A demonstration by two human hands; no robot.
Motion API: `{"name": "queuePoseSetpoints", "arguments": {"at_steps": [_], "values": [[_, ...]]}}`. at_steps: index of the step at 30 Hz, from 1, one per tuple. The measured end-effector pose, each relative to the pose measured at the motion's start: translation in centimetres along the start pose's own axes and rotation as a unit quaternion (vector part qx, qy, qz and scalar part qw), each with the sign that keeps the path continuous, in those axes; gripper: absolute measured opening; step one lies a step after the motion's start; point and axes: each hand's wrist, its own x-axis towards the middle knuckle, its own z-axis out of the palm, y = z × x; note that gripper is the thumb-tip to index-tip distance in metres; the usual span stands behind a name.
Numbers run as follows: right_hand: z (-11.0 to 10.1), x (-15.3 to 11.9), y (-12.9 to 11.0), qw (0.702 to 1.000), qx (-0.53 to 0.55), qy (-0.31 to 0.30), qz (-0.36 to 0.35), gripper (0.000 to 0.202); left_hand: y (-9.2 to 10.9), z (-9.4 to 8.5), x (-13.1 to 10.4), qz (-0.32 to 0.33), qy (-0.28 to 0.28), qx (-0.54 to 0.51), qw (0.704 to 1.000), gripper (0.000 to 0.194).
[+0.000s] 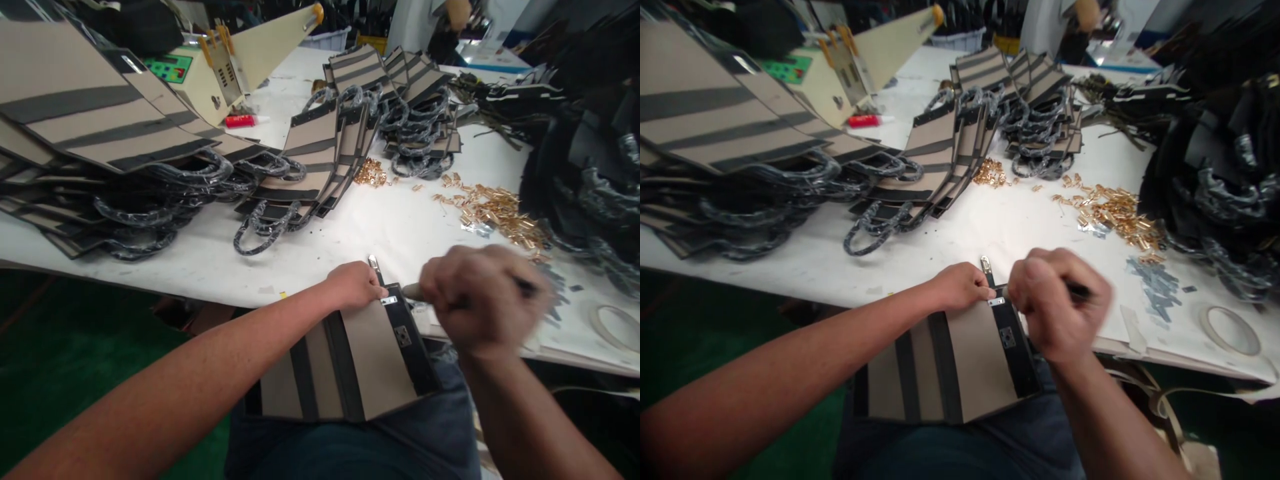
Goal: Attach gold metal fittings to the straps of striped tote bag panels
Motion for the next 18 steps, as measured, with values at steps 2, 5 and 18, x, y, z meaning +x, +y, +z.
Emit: {"name": "queuePoseSetpoints", "arguments": {"at_steps": [2, 5, 18], "values": [[0.1, -0.4, 0.6, 0.999, -0.021, 0.017, 0.040, 0.045, 0.1, -0.1, -0.1, 0.000, -0.003, 0.000, 1.000, 0.026], [0.3, -0.7, 0.5, 0.999, 0.004, 0.011, 0.044, 0.040, 0.1, -0.3, -0.1, 0.003, -0.007, 0.004, 1.000, 0.025], [1.3, -1.6, 0.0, 0.999, 0.023, -0.021, -0.014, 0.036, -0.3, -0.1, 0.1, 0.029, -0.003, 0.001, 1.000, 0.030]]}}
